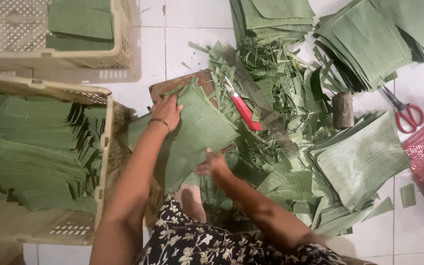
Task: The person sits on the floor and trims banana leaves into uniform rectangles, using a ruler as a straightedge and a knife to cut off ragged edges. They stack the trimmed leaves and place the finished stacks into plastic baskets, repeating the cut-and-stack cycle.
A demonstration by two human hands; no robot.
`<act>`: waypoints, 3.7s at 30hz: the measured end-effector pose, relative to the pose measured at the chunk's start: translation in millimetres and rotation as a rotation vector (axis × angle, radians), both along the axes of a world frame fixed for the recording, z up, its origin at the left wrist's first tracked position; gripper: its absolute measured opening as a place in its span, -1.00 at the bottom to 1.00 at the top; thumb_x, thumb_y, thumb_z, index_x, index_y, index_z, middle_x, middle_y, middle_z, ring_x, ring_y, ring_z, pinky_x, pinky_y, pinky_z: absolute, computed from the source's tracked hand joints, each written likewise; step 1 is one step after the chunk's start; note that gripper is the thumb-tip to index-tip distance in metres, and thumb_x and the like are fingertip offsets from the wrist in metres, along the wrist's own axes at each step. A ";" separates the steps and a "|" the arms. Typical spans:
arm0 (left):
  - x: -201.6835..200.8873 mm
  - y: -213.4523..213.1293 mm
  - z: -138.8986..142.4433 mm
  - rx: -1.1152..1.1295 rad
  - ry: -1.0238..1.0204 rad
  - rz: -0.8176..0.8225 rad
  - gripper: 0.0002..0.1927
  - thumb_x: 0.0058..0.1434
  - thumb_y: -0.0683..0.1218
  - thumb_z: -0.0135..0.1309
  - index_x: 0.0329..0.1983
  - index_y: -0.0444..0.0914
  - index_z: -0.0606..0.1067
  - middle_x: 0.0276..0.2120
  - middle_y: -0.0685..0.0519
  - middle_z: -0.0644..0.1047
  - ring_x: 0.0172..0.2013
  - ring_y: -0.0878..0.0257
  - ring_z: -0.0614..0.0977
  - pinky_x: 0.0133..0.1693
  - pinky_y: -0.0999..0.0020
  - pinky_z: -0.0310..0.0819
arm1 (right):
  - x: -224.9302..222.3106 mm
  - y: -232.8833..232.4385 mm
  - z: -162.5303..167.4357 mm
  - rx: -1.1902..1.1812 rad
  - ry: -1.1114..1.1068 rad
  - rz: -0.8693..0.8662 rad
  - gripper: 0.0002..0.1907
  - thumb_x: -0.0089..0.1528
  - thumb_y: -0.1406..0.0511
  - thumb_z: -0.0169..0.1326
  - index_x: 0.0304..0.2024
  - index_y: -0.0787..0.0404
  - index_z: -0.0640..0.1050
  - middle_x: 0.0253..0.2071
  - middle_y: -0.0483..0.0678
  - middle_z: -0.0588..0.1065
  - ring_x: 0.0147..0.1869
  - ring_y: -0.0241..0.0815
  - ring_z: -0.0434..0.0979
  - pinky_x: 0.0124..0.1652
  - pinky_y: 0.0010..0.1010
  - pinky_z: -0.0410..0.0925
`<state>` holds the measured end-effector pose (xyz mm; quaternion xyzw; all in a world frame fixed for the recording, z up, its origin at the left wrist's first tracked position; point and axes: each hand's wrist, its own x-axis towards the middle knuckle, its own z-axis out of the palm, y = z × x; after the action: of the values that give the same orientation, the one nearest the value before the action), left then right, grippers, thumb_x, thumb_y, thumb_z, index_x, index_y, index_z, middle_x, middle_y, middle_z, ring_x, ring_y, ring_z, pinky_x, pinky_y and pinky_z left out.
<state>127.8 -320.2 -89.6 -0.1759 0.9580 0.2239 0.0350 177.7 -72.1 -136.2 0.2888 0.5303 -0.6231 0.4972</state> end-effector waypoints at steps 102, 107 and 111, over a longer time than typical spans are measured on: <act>7.1 110.0 52.3 0.097 -0.332 -0.032 0.45 -0.08 0.30 0.40 0.59 -0.14 -0.34 0.56 0.03 -0.32 0.53 -0.11 -0.30 0.41 -0.39 -0.43 | -156.1 98.7 99.4 0.631 1.172 0.167 -0.50 0.13 0.20 0.25 -0.02 0.27 0.33 -0.21 0.26 0.54 -0.20 0.30 0.61 -0.22 0.00 0.44; 8.8 108.4 44.0 0.085 -0.301 -0.053 0.47 -0.10 0.34 0.39 0.56 -0.15 -0.37 0.57 0.00 -0.35 0.53 -0.13 -0.30 0.39 -0.42 -0.42 | -92.8 95.5 60.3 0.498 1.128 0.544 -0.72 0.25 0.23 0.07 -0.03 0.17 0.39 -0.26 0.28 0.55 -0.16 0.36 0.57 -0.19 0.03 0.38; 11.0 105.5 36.2 0.102 -0.278 -0.066 0.48 -0.09 0.37 0.38 0.56 -0.16 -0.38 0.57 0.01 -0.36 0.53 -0.13 -0.31 0.39 -0.43 -0.45 | -58.1 90.0 27.1 0.579 1.099 0.621 -0.65 0.21 0.18 0.22 -0.08 0.16 0.40 -0.27 0.25 0.55 -0.13 0.40 0.52 -0.19 0.04 0.35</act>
<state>138.8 -214.8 -53.4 -0.1716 0.9365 0.2444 0.1836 119.6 17.9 -109.1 -0.1127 0.9081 -0.3412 0.2149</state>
